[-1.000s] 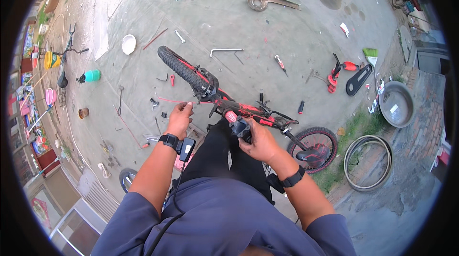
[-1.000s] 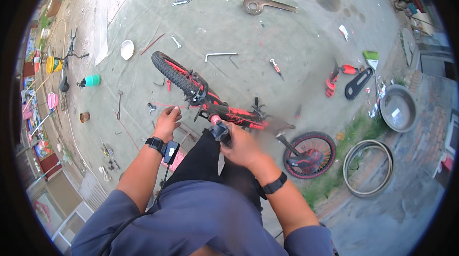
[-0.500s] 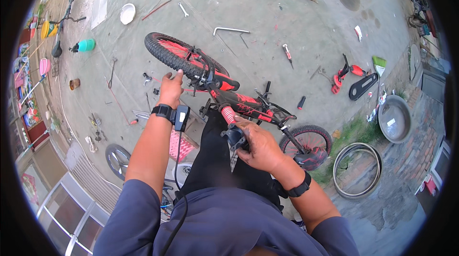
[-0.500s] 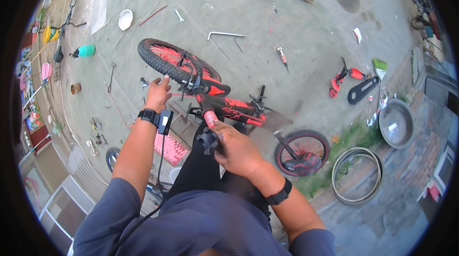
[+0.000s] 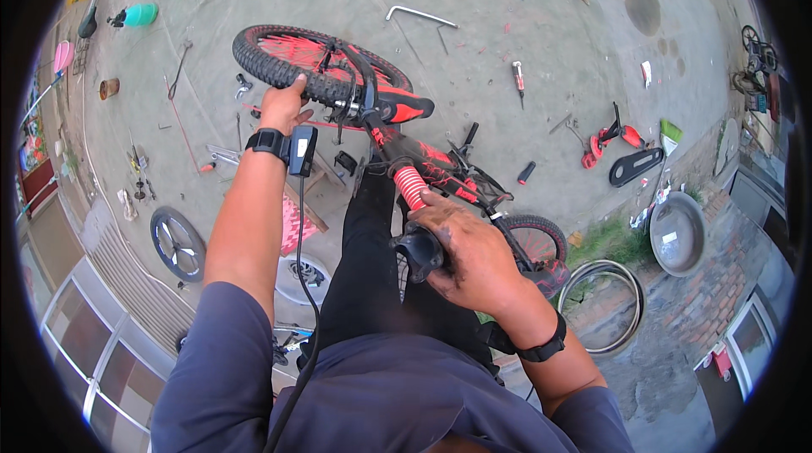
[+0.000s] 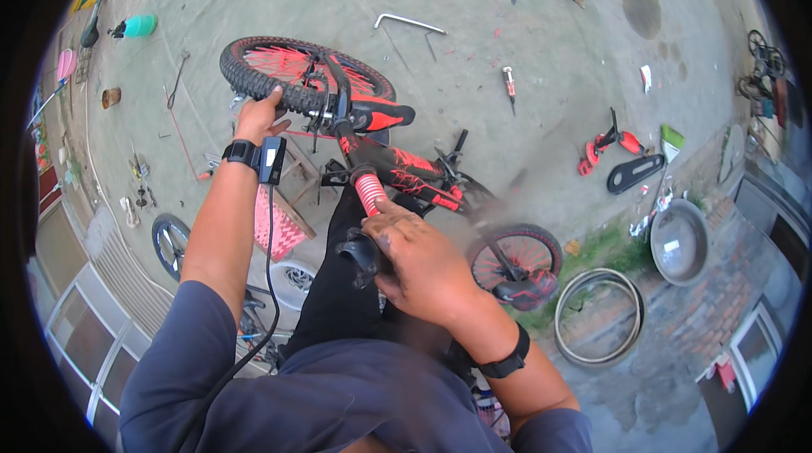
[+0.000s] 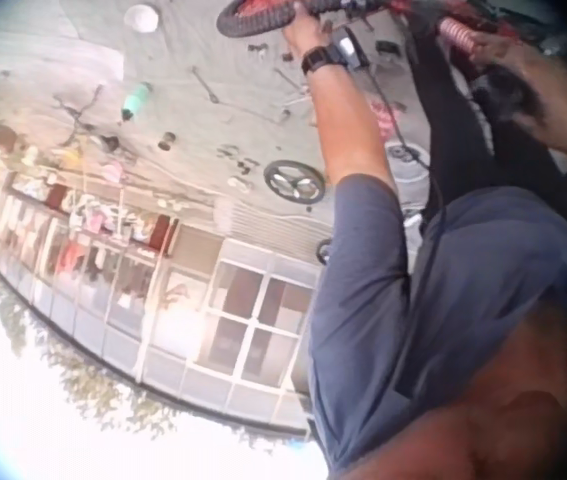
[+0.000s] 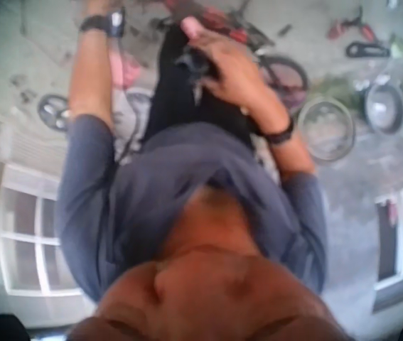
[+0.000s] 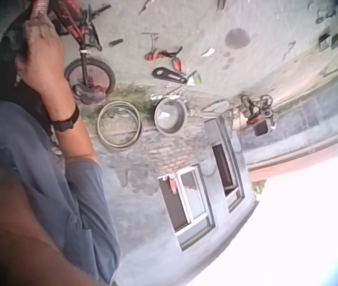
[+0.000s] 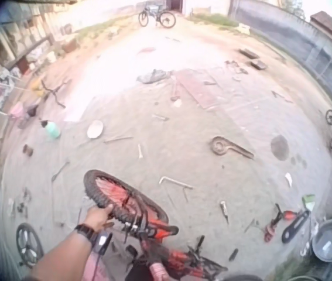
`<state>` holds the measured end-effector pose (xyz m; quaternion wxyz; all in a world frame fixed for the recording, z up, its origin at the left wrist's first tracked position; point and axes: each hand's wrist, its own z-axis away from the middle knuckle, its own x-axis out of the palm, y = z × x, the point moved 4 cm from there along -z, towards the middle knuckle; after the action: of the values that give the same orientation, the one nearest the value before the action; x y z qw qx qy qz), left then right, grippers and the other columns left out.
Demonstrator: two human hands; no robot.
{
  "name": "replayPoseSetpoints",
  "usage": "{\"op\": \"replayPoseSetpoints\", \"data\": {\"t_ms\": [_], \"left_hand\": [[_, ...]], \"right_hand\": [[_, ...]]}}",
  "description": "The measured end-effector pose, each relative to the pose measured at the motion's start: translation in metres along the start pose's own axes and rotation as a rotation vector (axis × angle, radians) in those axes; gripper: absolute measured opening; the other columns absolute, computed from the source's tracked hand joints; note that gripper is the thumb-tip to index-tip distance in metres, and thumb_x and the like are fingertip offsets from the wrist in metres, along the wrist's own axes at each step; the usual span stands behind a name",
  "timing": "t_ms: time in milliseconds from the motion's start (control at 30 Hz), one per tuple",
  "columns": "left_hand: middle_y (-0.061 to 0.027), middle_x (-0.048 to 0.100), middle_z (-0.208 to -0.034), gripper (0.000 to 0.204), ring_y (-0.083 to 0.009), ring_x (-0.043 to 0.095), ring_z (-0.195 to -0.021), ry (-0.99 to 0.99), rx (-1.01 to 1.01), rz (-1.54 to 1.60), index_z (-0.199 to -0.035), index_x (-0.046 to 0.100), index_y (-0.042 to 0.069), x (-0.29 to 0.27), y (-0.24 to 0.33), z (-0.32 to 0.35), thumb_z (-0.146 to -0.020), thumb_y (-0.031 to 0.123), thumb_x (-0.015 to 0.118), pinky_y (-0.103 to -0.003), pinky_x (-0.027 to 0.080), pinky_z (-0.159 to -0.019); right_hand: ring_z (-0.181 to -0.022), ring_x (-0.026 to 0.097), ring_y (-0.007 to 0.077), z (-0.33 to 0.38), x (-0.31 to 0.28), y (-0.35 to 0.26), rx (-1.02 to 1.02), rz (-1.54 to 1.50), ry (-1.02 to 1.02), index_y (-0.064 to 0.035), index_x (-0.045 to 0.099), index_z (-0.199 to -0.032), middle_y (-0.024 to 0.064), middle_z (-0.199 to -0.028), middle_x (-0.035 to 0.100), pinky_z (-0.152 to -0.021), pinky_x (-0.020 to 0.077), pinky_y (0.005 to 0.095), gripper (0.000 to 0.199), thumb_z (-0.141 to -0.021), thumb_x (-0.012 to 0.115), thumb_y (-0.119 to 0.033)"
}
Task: The person assembles a mountain bike by attaching the handlebar stem and handlebars to the front fork. They insert the stem into the fork steerer tube, align the handlebars, and tighten the bolts to secure the components.
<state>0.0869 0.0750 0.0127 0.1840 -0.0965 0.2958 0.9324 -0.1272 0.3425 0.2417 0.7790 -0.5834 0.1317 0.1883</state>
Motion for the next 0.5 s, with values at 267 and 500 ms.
{"op": "replayPoseSetpoints", "data": {"t_ms": [267, 500], "left_hand": [[-0.0111, 0.062, -0.128, 0.047, -0.0299, 0.067, -0.111, -0.069, 0.116, 0.109, -0.138, 0.04, 0.007, 0.034, 0.019, -0.011, -0.1, 0.015, 0.066, -0.057, 0.056, -0.088], [-0.0119, 0.065, -0.125, 0.048, -0.0299, 0.07, -0.11, -0.058, 0.198, 0.021, -0.139, 0.04, 0.008, 0.05, 0.044, 0.004, -0.1, 0.018, 0.067, -0.053, 0.058, -0.086]], "right_hand": [[-0.129, 0.061, 0.0404, 0.001, -0.005, 0.002, 0.073, -0.067, 0.061, -0.0039, 0.056, -0.126, 0.015, -0.123, 0.069, -0.105, 0.0512, 0.0478, 0.063, -0.068, 0.079, 0.0], [-0.133, 0.056, 0.0369, 0.004, -0.005, 0.01, 0.1, -0.126, 0.081, -0.0043, 0.06, -0.122, 0.0165, -0.132, 0.064, -0.105, 0.0505, 0.0429, 0.06, -0.065, 0.078, -0.004]]}}
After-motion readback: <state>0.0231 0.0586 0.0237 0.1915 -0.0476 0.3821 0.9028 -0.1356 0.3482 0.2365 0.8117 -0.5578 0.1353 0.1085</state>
